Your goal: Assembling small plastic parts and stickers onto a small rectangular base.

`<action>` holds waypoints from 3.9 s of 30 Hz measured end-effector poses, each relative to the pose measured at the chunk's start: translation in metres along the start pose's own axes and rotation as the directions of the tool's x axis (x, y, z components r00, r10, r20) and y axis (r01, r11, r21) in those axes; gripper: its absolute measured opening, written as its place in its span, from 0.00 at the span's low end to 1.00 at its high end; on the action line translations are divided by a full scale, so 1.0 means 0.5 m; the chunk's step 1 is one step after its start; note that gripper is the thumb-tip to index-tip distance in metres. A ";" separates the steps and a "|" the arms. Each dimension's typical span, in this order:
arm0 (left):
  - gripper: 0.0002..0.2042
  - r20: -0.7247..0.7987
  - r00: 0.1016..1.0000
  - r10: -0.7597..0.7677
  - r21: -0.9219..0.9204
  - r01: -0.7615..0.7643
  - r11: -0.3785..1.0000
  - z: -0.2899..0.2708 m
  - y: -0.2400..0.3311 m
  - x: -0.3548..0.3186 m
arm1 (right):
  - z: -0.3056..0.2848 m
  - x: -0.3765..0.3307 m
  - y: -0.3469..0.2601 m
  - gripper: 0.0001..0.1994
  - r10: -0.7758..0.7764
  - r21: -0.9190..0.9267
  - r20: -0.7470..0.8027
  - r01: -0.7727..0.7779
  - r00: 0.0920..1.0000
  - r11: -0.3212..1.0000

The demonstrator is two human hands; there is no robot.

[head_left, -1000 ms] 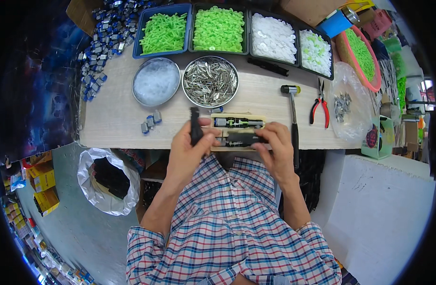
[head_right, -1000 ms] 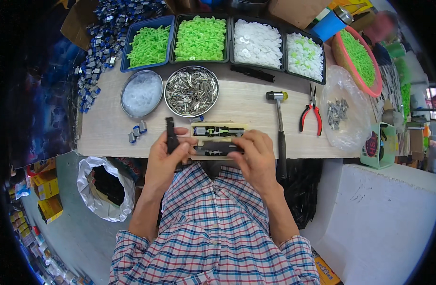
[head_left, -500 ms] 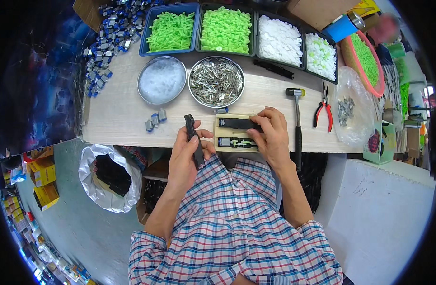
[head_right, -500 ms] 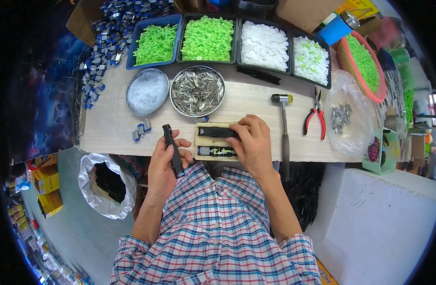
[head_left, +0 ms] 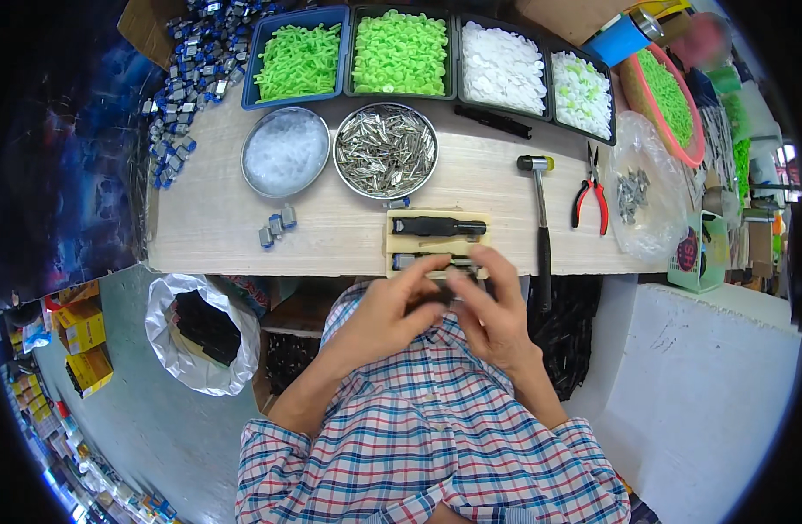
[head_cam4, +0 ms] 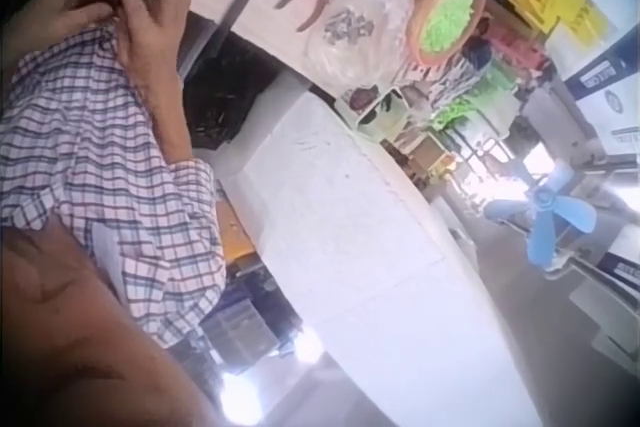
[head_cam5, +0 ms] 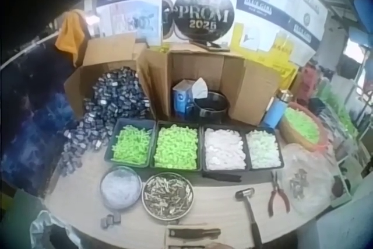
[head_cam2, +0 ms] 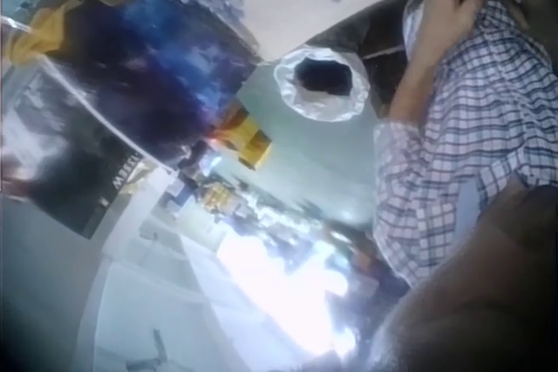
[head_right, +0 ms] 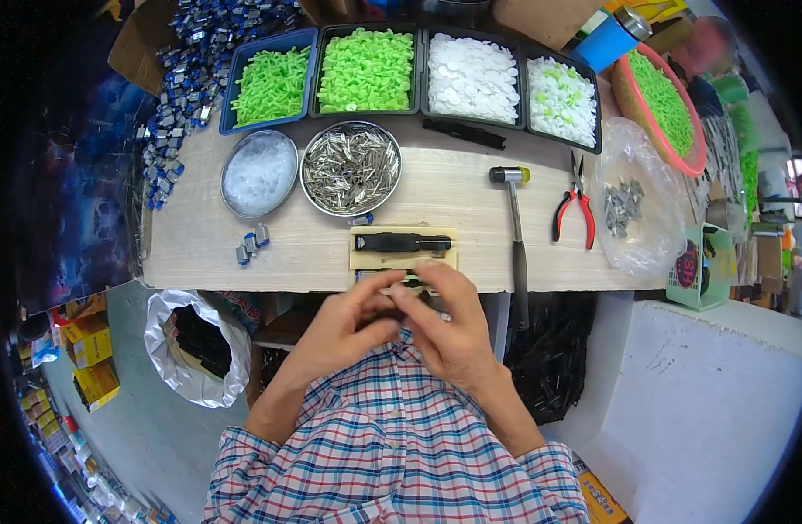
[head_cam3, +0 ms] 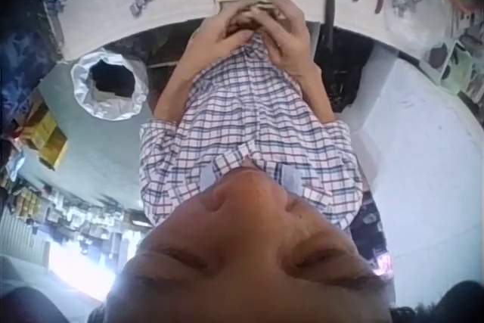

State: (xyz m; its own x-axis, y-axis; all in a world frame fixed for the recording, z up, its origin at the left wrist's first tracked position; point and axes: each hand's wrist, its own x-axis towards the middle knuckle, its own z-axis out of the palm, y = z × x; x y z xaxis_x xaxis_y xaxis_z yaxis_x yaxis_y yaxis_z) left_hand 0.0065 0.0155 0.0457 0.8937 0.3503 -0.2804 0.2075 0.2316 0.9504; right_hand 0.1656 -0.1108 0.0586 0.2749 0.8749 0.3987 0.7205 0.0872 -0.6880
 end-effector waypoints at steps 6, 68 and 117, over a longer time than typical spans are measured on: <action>0.34 0.081 0.996 -0.042 0.132 0.031 0.991 -0.006 0.019 -0.007 | -0.028 -0.022 0.022 0.22 -0.087 -0.034 0.302 0.102 0.949 0.994; 0.36 0.005 0.891 0.455 0.999 -0.025 0.036 0.039 -0.074 0.077 | -0.072 -0.182 0.008 0.22 0.394 -0.142 -0.083 -0.402 0.915 0.905; 0.16 -0.280 0.596 0.752 0.848 -0.214 0.485 -0.048 -0.114 -0.011 | 0.008 -0.151 -0.017 0.14 0.499 -0.111 0.147 -0.487 0.854 0.866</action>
State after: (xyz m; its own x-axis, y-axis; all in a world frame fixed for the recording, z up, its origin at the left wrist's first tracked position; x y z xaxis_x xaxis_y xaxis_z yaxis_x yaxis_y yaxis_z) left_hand -0.0196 0.0221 -0.0099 0.5775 0.6374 0.5102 0.2468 -0.7319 0.6351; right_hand 0.1363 -0.1758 0.0320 0.5005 0.8609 -0.0920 0.5609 -0.4033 -0.7230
